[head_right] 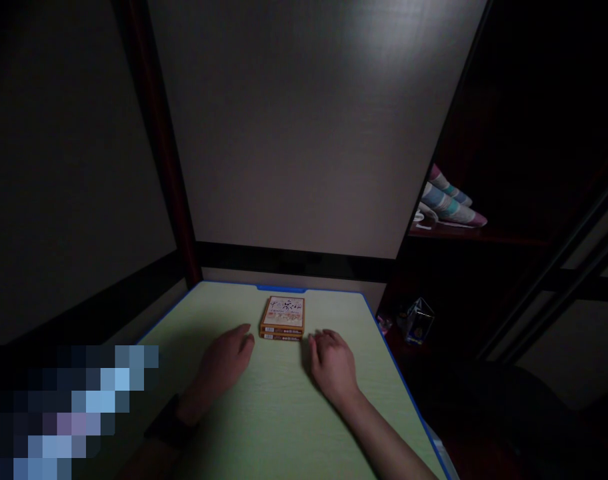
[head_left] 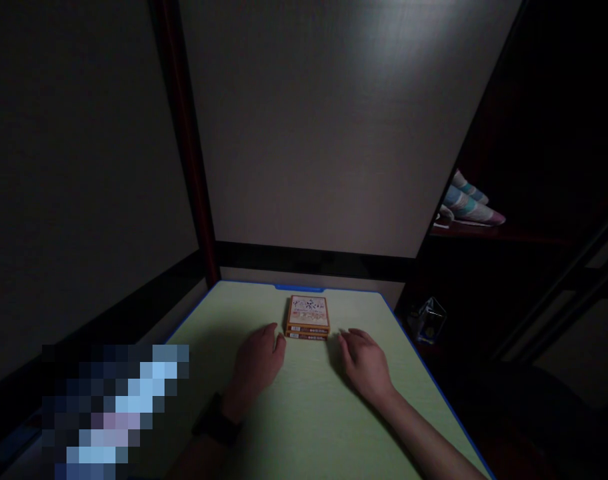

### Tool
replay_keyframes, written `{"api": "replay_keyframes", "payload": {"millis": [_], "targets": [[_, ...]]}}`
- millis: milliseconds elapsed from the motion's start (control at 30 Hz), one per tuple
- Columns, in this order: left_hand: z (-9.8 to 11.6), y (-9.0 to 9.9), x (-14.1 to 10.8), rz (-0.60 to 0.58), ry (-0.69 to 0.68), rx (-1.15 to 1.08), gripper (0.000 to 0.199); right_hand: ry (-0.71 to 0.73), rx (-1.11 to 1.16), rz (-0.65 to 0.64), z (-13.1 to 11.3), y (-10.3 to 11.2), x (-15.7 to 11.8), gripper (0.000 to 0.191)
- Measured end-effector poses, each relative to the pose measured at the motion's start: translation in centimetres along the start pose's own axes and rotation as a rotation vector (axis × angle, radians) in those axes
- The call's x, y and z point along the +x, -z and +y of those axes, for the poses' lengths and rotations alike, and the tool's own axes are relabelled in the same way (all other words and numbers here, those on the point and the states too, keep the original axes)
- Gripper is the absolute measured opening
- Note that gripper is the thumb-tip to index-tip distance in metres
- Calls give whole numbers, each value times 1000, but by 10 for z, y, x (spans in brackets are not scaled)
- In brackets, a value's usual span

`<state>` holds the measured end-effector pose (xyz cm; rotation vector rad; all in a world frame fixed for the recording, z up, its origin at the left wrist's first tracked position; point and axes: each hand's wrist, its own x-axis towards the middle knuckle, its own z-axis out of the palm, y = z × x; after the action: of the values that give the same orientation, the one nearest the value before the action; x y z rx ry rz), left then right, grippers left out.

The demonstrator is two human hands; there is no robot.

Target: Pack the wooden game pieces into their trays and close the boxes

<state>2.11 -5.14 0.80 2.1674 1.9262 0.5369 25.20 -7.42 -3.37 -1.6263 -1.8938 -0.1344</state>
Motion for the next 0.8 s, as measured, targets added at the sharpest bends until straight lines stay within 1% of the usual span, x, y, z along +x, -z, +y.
{"api": "replay_keyframes", "payload": {"millis": [33,67,100,133,200,233,300,367,500,567,667,800], "targets": [[2,5,-5,-8,-21,38,33,3,-17,32,-1,6,-2,50],[5,9,-10,-27,-45,63,32,41,-24,51,-2,11,-4,55],[7,10,-16,-55,-85,74,31,108,-23,45,-4,15,-7,57],[8,9,-21,-100,-163,72,30,196,-19,16,-7,17,-11,57],[10,2,-32,-197,-349,51,27,392,-17,-95,-16,17,-19,50],[10,-3,-36,-230,-421,50,26,472,-28,-160,-22,17,-23,46],[9,-14,-44,-244,-492,71,26,574,-67,-270,-33,15,-29,36],[7,-22,-49,-240,-498,101,25,590,-113,-340,-40,13,-32,31],[7,-29,-52,-222,-485,112,25,457,-191,-405,-45,13,-28,28],[6,-30,-52,-206,-492,111,25,416,-203,-428,-45,15,-25,26],[4,-32,-51,-194,-504,125,25,424,-194,-445,-44,17,-23,27],[4,-32,-51,-210,-498,142,26,452,-185,-432,-44,17,-24,29]]}}
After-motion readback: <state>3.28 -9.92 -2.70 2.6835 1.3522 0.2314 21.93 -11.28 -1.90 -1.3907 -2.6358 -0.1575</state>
